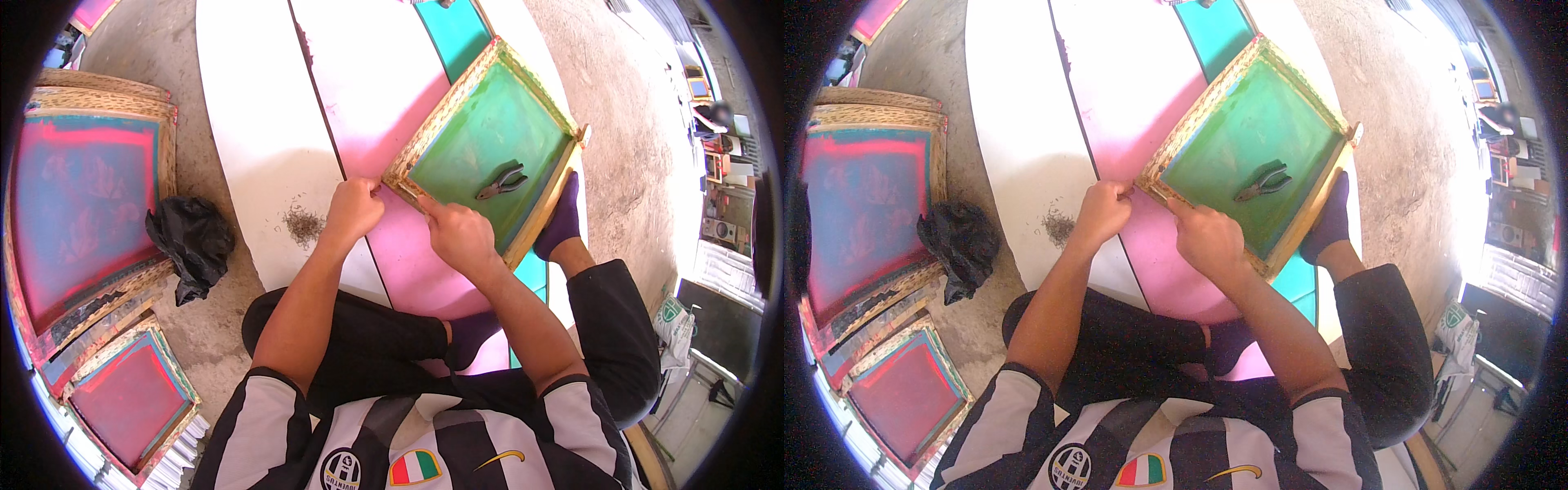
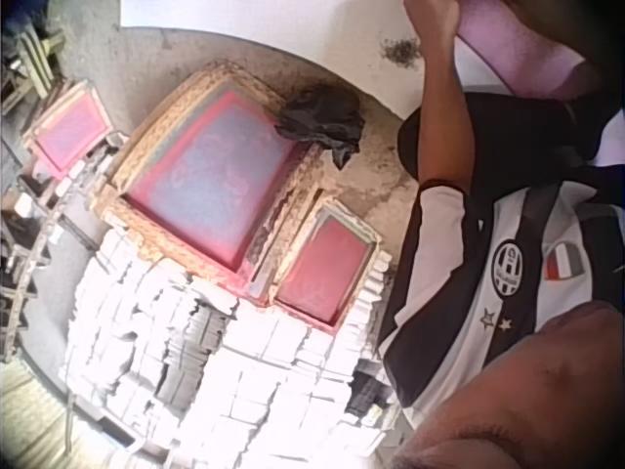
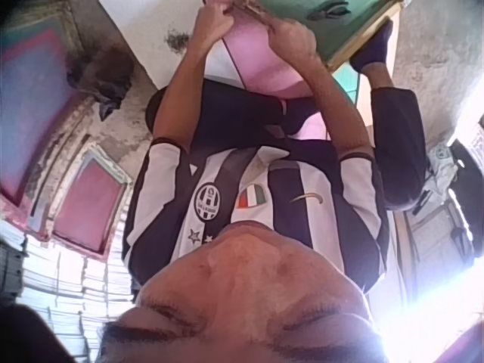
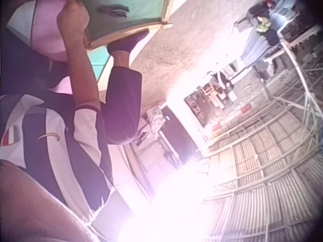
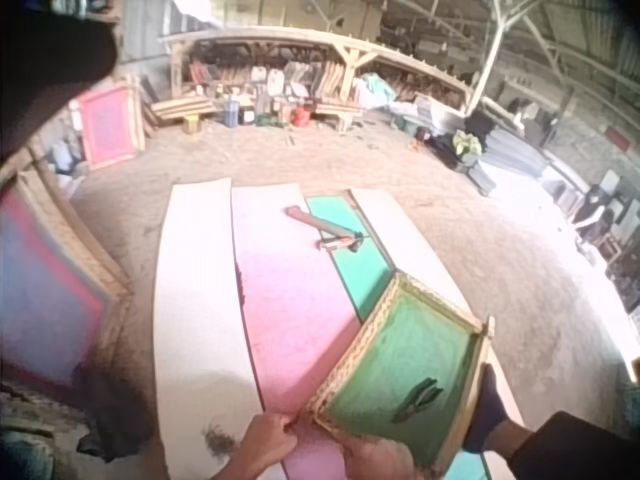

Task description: The person sits on the floor and uses a screwdriver to scrape and adjust the edges of a green screen-printing frame. They then gather debris from the work surface into a black plastic bag and use pliers to pull or adjust material along the frame edge.

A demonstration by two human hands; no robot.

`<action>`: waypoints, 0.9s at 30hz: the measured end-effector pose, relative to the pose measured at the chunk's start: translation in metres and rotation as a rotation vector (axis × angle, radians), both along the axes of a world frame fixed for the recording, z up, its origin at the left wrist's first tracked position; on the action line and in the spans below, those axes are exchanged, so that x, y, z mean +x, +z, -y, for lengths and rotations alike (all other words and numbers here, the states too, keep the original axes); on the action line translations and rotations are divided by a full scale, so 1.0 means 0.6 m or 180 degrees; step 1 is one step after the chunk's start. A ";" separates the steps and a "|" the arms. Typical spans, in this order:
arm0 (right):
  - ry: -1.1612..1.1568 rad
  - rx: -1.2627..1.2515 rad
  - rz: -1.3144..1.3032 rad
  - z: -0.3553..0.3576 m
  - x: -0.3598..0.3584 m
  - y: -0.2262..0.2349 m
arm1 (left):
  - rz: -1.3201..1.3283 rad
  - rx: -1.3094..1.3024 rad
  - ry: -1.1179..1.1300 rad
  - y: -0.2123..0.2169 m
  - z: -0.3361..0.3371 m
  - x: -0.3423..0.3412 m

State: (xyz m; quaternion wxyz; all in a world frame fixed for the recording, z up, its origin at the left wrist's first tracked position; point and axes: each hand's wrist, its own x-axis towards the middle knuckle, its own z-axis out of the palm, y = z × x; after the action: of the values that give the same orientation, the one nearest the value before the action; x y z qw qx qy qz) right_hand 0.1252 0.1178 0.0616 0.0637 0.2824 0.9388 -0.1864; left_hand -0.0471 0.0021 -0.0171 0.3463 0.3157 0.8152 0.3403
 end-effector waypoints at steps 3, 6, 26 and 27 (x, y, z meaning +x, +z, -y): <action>0.0255 0.0593 0.0553 0.017 -0.011 0.003 | -0.0081 0.0025 -0.0042 0.008 -0.003 0.001; 0.0241 0.0729 0.0576 0.039 -0.011 -0.008 | -0.0185 0.0187 -0.0050 -0.004 -0.001 0.005; -0.0477 -0.1503 -0.0947 -0.032 0.041 -0.092 | 0.0398 0.0255 0.0165 -0.005 0.001 -0.001; 0.0172 -0.0628 -0.1341 -0.024 0.038 -0.088 | 0.0415 0.0277 0.0180 -0.005 0.002 -0.002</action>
State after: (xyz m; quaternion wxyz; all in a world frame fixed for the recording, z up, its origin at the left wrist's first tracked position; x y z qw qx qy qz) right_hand 0.1479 0.1322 0.0087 -0.1014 0.2044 0.9159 -0.3303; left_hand -0.0483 0.0007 -0.0201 0.3748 0.2845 0.7840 0.4049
